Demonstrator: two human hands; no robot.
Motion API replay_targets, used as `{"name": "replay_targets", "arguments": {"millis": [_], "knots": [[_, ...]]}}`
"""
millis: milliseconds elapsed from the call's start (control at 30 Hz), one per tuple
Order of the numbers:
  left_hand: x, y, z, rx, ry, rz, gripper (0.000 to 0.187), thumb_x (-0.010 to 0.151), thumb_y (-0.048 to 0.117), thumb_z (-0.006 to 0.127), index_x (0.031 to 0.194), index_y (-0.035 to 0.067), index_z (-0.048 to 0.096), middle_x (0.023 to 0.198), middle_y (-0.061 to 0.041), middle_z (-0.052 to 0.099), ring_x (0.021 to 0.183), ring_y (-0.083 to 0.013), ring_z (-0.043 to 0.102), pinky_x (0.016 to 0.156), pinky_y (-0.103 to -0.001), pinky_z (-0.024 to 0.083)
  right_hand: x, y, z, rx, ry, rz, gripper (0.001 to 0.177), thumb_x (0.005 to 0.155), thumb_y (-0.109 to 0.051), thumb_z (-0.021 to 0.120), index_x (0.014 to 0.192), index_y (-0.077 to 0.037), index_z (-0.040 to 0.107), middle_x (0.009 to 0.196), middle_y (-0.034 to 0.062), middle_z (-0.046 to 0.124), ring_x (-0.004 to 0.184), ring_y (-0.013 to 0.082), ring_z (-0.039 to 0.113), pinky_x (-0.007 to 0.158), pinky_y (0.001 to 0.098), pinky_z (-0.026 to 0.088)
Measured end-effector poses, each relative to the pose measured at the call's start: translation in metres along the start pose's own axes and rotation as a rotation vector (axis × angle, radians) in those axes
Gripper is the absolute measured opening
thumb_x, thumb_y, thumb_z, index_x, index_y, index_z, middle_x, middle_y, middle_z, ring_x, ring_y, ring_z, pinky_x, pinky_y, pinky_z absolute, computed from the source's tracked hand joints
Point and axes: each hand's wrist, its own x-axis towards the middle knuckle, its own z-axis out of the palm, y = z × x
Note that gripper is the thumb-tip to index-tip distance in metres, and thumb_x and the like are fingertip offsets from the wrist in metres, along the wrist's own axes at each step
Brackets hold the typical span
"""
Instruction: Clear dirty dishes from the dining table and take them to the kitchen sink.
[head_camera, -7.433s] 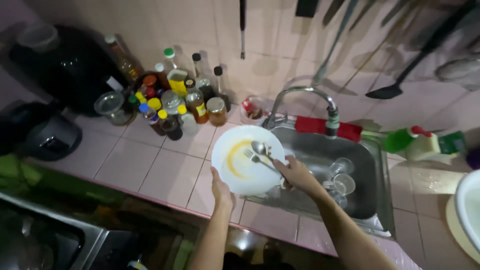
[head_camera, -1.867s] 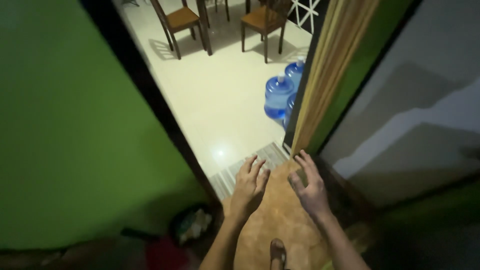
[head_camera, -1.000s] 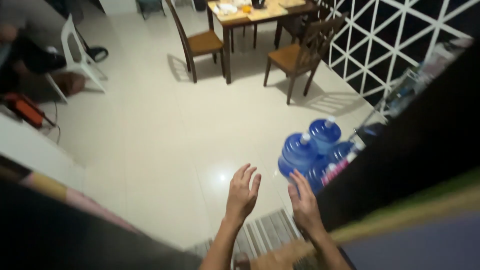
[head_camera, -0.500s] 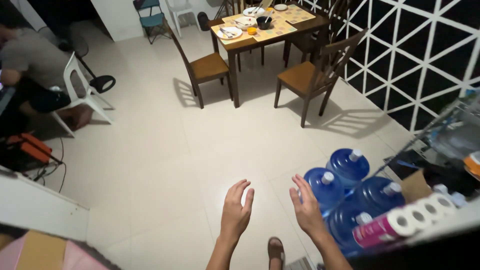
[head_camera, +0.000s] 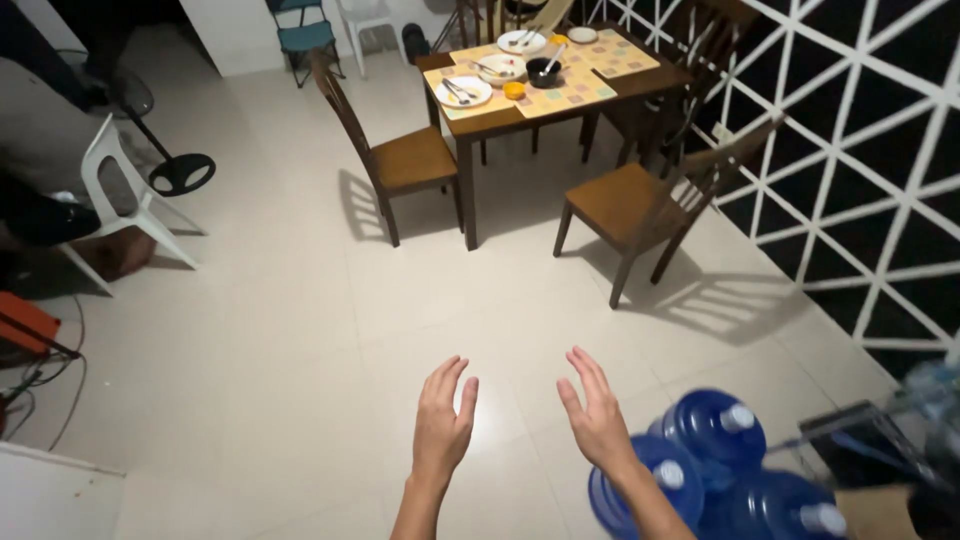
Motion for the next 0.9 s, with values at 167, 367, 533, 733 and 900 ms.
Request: {"name": "replay_targets", "arguments": {"millis": [167, 367, 533, 733, 900], "knots": [[0.077, -0.022, 0.033, -0.054, -0.001, -0.048, 0.038, 0.099, 0.031, 0.057, 0.123, 0.004, 0.069, 0.137, -0.012, 0.063, 0.13, -0.0309, 0.055, 0.106, -0.041, 0.045, 0.09, 0.009, 0.015, 0.099, -0.033, 0.116, 0.055, 0.098, -0.037, 0.055, 0.143, -0.005, 0.052, 0.156, 0.0119, 0.046, 0.132, 0.0275, 0.056, 0.1, 0.0398, 0.052], [0.193, -0.055, 0.063, -0.068, -0.028, 0.004, 0.037, 0.1, 0.029, 0.056, 0.122, 0.003, 0.068, 0.137, -0.013, 0.063, 0.129, -0.0323, 0.055, 0.105, -0.042, 0.045, 0.205, 0.032, 0.05, 0.073, -0.002, 0.117, 0.054, 0.098, -0.036, 0.055, 0.143, -0.006, 0.053, 0.155, 0.0096, 0.049, 0.12, 0.0244, 0.065, 0.092, 0.0371, 0.057], [0.306, -0.099, 0.084, -0.066, -0.031, 0.028, 0.036, 0.101, 0.029, 0.055, 0.122, 0.003, 0.069, 0.134, -0.014, 0.064, 0.127, -0.033, 0.056, 0.106, -0.041, 0.045, 0.304, 0.05, 0.083, 0.06, 0.008, 0.123, 0.053, 0.099, -0.036, 0.054, 0.143, -0.007, 0.053, 0.154, 0.0094, 0.05, 0.121, 0.0245, 0.064, 0.094, 0.0369, 0.055], [0.425, -0.122, 0.103, -0.016, -0.074, 0.114, 0.036, 0.101, 0.029, 0.056, 0.122, 0.002, 0.068, 0.133, -0.016, 0.064, 0.126, -0.0338, 0.056, 0.106, -0.042, 0.044, 0.404, 0.059, 0.113, 0.079, 0.061, 0.236, 0.053, 0.099, -0.036, 0.054, 0.145, -0.008, 0.052, 0.157, 0.0081, 0.046, 0.123, 0.024, 0.061, 0.095, 0.0363, 0.054], [0.511, -0.13, 0.13, -0.075, -0.104, 0.116, 0.037, 0.1, 0.03, 0.057, 0.123, 0.003, 0.068, 0.133, -0.014, 0.065, 0.127, -0.0326, 0.057, 0.107, -0.041, 0.044, 0.485, 0.076, 0.128, 0.087, 0.065, 0.229, 0.054, 0.099, -0.036, 0.053, 0.146, -0.009, 0.051, 0.157, 0.0065, 0.047, 0.119, 0.0216, 0.064, 0.097, 0.0353, 0.054]]}}
